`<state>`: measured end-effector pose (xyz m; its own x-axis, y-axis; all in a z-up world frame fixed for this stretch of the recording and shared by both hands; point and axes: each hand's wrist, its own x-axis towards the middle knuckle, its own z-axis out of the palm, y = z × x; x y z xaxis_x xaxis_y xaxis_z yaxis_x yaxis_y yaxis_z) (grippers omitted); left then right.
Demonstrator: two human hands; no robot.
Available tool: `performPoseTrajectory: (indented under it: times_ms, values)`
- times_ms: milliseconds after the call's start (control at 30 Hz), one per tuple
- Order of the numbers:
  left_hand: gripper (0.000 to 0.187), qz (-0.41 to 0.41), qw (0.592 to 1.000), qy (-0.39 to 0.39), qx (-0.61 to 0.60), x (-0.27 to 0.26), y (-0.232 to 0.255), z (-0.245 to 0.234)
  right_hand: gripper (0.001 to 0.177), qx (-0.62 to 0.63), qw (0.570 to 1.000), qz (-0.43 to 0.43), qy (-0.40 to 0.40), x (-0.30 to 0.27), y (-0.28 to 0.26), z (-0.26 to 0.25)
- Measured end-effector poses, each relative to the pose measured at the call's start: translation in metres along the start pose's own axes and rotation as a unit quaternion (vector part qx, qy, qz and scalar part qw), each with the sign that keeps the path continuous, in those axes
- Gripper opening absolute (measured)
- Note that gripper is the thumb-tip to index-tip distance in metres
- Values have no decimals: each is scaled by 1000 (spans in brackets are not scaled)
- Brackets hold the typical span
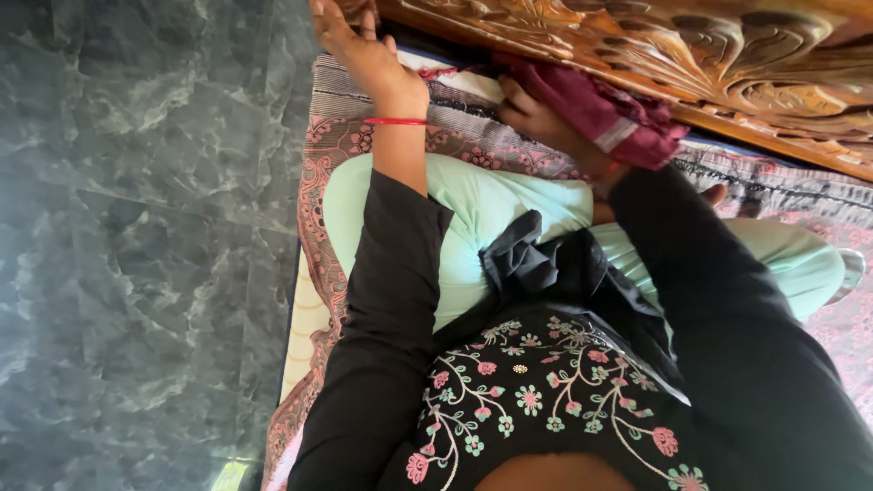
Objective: The person wipes the surface of a carved wooden headboard using a maroon cloth. They move the cloth back and forth across the wood, focusing on the carved details and edges.
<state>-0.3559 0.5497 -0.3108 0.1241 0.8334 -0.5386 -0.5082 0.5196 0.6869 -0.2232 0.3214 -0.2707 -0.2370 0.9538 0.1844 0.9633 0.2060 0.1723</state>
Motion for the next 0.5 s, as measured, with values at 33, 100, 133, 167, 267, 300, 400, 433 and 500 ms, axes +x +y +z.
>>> performPoseTrajectory:
  times_ms: [33,100,133,167,267,300,400,433,500]
  values:
    - [71,-2,1000,1,-1,1,2,0,25,58,998,20,2,9,-4,8]
    - [72,0,1000,5,-2,4,1,-1,26,173,983,59,3,27,-9,32]
    - [72,3,1000,8,-2,7,-1,-3,26,197,978,65,8,34,-12,44]
    - [72,6,1000,12,-2,11,-5,-5,26,221,972,72,12,45,-18,58]
    - [73,-1,1000,23,4,28,-19,-17,33,450,846,281,-47,102,-40,104]
    - [73,29,999,2,-19,37,-22,-21,34,376,894,243,-4,117,-43,113]
    - [73,79,996,-30,-32,49,-30,-28,39,134,977,115,121,140,-45,119]
    - [74,65,998,-19,0,47,-29,-32,39,205,963,135,114,140,-43,111]
    - [74,43,999,-5,27,44,-28,-31,39,344,918,172,98,136,-35,86]
